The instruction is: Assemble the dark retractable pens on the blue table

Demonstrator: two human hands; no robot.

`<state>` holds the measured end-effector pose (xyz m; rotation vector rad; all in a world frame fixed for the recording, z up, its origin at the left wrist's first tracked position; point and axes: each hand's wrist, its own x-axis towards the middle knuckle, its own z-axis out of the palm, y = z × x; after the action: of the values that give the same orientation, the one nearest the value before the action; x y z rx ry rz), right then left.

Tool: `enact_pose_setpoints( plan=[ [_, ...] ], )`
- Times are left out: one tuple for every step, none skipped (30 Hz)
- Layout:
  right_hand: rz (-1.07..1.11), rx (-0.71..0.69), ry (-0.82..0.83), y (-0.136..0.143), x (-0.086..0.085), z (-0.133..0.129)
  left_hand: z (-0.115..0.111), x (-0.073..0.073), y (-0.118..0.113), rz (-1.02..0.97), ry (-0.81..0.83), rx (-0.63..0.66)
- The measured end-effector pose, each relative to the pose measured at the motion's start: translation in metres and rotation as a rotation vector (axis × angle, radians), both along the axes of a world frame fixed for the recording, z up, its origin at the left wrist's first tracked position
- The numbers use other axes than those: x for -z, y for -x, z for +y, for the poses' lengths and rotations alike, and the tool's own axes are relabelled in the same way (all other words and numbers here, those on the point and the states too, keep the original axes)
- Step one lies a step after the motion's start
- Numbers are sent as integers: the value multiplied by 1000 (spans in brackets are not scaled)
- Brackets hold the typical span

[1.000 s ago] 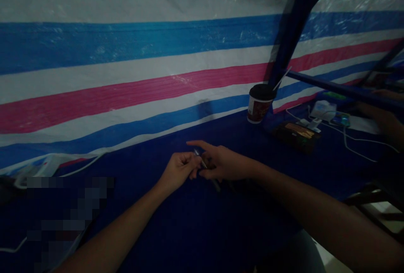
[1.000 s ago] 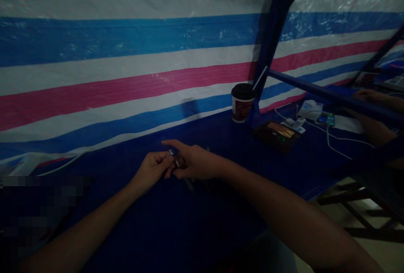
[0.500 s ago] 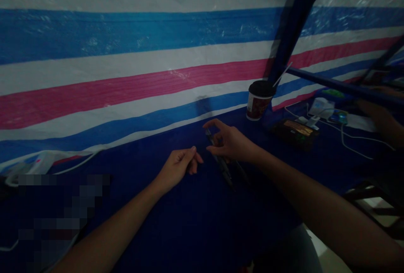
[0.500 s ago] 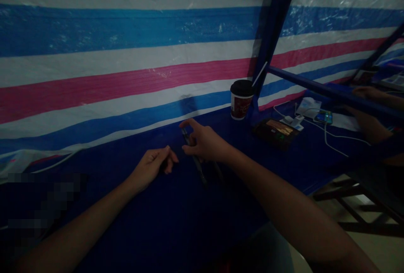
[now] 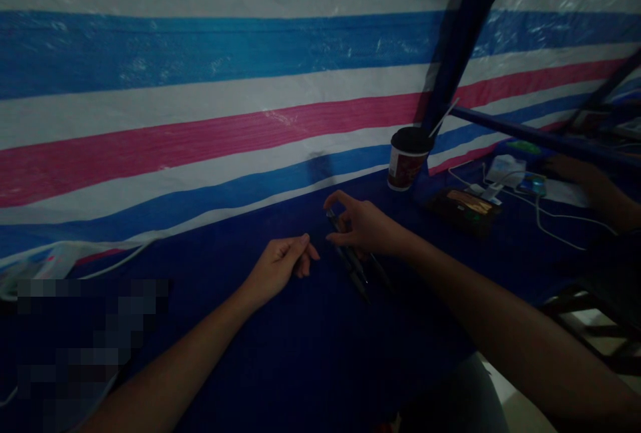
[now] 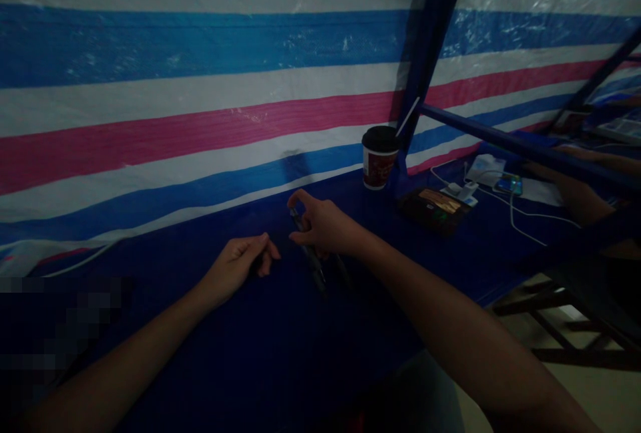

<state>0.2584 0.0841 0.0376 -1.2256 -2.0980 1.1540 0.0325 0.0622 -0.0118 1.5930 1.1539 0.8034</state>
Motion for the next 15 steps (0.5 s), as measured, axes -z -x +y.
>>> enact_pose_setpoints(
  plan=[
    [-1, -1, 4, 0, 0, -1, 0, 0, 0, -1, 0, 4],
    [-5, -1, 6, 0, -1, -2, 0, 0, 0, -2, -1, 8],
    [-15, -4, 4, 0, -1, -2, 0, 0, 0, -3, 0, 11],
    [-28, -8, 0, 0, -2, -3, 0, 0, 0, -3, 0, 14],
    [-39, -8, -6, 0, -3, -4, 0, 0, 0, -3, 1, 16],
    [-44, -10, -8, 0, -4, -5, 0, 0, 0, -4, 0, 18],
    [-46, -15, -6, 0, -6, -6, 0, 0, 0, -6, 0, 19],
    [-46, -25, -3, -1, -7, -6, 0, 0, 0, -8, 0, 20],
    [-44, -39, -1, -1, -8, -6, 0, 0, 0, -10, 0, 23],
    [-43, -54, 0, -2, -9, -6, 0, 0, 0, -11, 0, 25],
    [-46, -67, -2, -2, -9, -5, 0, 1, 0, -12, 1, 28],
    [-55, -75, -9, -3, -10, -5, 0, 1, 0, -12, 0, 31],
    [-69, -75, -19, -3, -10, -4, 1, 1, 0, -12, 0, 33],
    [-89, -68, -30, -3, -10, -4, 1, 1, 0, -11, 0, 35],
    [-112, -57, -41, -3, -10, -4, 1, 2, 0, -10, -1, 38]
  ],
)
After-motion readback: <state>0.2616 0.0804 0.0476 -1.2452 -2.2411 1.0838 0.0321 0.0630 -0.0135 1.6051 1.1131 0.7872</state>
